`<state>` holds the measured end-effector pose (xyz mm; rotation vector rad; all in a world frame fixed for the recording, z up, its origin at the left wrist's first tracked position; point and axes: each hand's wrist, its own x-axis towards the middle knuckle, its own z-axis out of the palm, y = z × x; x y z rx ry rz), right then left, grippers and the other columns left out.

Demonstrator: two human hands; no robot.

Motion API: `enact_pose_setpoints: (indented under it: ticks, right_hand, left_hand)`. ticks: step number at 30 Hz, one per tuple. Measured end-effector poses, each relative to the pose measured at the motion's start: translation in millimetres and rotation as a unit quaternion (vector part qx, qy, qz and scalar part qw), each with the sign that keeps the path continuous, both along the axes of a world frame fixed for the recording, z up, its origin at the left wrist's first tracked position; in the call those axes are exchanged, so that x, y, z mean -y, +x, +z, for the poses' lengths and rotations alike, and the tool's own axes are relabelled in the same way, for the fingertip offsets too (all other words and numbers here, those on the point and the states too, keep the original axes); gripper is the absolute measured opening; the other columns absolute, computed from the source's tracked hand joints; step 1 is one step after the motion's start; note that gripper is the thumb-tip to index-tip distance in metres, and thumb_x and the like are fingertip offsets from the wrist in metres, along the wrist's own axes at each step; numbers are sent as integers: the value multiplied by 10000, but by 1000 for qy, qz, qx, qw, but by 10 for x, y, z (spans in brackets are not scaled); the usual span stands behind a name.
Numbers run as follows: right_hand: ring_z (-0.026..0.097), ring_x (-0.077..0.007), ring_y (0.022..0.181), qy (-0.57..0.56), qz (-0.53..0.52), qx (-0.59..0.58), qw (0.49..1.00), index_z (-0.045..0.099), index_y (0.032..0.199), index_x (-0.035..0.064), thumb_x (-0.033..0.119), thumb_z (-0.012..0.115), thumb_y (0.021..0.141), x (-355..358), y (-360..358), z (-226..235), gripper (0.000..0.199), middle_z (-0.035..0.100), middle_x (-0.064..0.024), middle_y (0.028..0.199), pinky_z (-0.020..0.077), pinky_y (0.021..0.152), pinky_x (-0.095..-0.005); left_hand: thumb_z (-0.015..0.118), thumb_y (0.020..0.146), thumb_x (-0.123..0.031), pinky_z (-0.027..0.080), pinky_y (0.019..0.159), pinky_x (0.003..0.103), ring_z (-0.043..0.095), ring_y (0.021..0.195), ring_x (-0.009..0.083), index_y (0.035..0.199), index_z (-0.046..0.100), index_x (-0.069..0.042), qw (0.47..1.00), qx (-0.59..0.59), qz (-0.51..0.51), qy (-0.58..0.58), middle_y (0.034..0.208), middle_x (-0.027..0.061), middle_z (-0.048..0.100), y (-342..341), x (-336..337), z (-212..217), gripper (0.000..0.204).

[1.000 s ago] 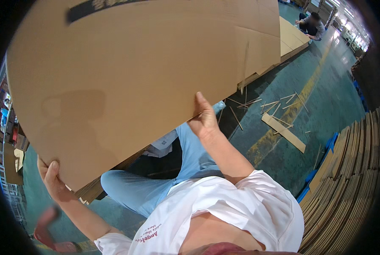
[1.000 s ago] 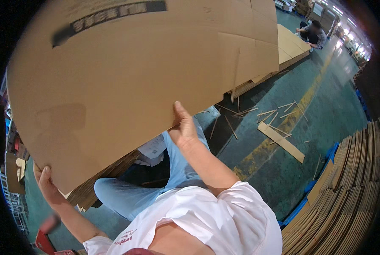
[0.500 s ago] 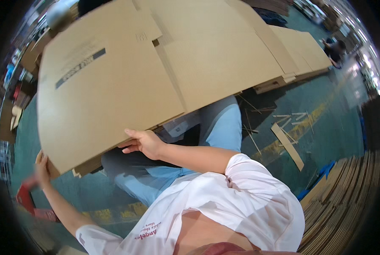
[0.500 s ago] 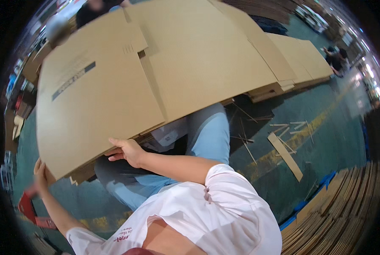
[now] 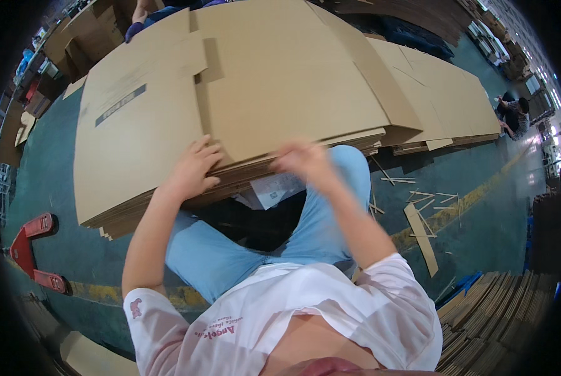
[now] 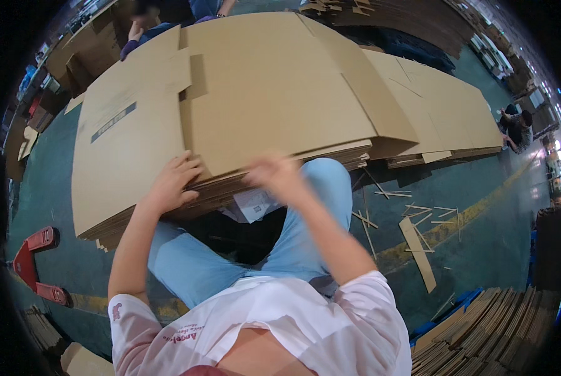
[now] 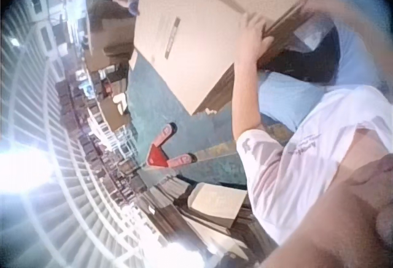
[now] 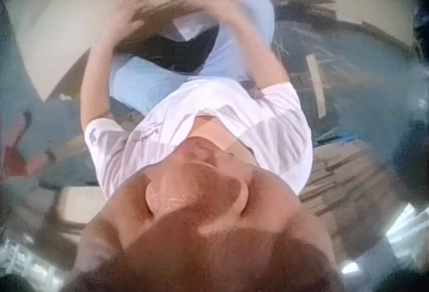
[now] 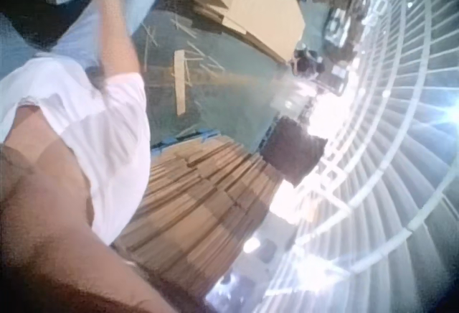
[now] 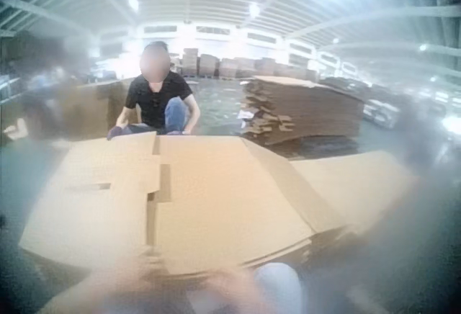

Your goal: The person sits on the floor and repeatedly folds flat cardboard sheets in half, aligning the edges and pressing the crease. They handle the cardboard by hand and place the folded pieces into a growing stack.

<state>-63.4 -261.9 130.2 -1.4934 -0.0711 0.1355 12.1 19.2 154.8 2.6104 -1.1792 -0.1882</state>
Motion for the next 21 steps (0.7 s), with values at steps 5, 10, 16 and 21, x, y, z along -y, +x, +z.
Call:
enact_pose_setpoints:
  ticks: [5, 10, 16, 21]
  right_hand:
    - [511, -199, 1004, 14, -589, 64, 806, 416, 1304, 20, 154, 637, 838, 2541, 283, -663, 534, 522, -120, 1193, 427, 875, -318]
    - [391, -317, 1193, 417, -545, -198, 700, 454, 1262, 85, 254, 661, 816, 3891, 760, -1518, 520, 438, -143, 1300, 397, 965, -448]
    - [585, -241, 914, 248, -543, -112, 795, 582, 1022, 15, 72, 687, 771, 4032, 1125, -1073, 279, 611, -120, 1010, 492, 801, -376]
    - [569, -201, 917, 2, -513, 104, 852, 559, 1093, -16, -15, 658, 780, 3500, 742, -3, 328, 601, -103, 1013, 478, 819, -321]
  left_hand:
    - [698, 676, -28, 339, 1055, 394, 409, 1252, 314, 1085, 579, -9, 998, -1, 5, -57, 1238, 141, 519, 177, -159, -134, 426]
    - [671, 667, 21, 408, 989, 389, 457, 1201, 321, 1001, 597, -9, 996, 47, -10, -73, 1144, 143, 565, 239, -196, -179, 344]
    - [652, 679, 53, 469, 891, 409, 541, 1095, 331, 914, 568, -3, 990, 51, -3, -132, 1043, 142, 589, 220, -357, -385, 255]
    - [639, 694, 49, 499, 845, 405, 584, 1017, 329, 871, 565, -9, 983, 72, -4, -171, 975, 140, 597, 144, -415, -448, 201]
